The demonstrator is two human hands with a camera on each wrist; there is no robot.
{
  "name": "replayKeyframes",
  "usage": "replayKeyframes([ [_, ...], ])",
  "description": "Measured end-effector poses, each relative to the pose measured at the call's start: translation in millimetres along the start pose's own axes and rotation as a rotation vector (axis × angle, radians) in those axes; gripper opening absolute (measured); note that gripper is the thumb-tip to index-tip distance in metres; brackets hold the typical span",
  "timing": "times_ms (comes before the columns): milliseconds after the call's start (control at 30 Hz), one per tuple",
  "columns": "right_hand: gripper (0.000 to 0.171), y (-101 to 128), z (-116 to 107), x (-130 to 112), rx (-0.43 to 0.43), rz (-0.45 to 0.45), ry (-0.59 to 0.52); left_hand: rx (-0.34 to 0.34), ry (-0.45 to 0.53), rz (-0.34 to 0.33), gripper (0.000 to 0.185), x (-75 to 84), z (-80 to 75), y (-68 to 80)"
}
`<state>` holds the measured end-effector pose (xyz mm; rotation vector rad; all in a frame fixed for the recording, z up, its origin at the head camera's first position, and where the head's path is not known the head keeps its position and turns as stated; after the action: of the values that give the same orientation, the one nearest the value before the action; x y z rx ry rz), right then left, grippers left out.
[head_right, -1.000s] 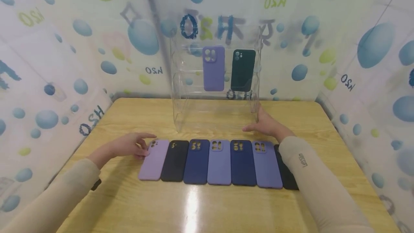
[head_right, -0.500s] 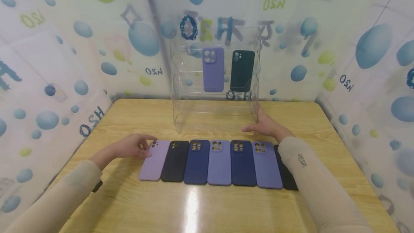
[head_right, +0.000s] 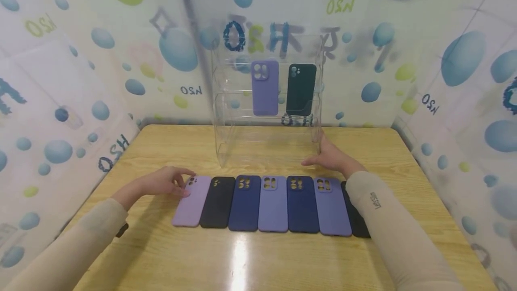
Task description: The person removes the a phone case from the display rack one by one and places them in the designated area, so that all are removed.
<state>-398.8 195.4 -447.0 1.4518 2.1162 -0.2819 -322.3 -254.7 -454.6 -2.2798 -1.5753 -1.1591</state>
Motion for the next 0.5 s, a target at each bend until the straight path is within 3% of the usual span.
replayKeyframes([
  [167,0.130,-2,3,5,-0.011,0.017,-0.003,0.027,-0.055,0.040,0.063,19.1,-18.7,-2.0],
  [400,0.128,0,1,4,-0.004,0.010,-0.017,0.063,-0.006,0.063,0.061,61.5,-50.7,-10.6],
  [500,0.129,0,1,3,0.001,0.005,-0.025,0.101,0.033,0.110,0.059,85.0,-65.2,-16.0],
])
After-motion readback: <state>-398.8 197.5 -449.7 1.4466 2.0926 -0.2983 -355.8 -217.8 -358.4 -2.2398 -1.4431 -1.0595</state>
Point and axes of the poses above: each hand's wrist, its own y-axis away from the middle knuckle, its own z-axis out of the palm, x = y × z, the point moved 8 cm from there along -y, towards the middle knuckle, and after that the axes turned 14 degrees about y, right-handed, at the moved point
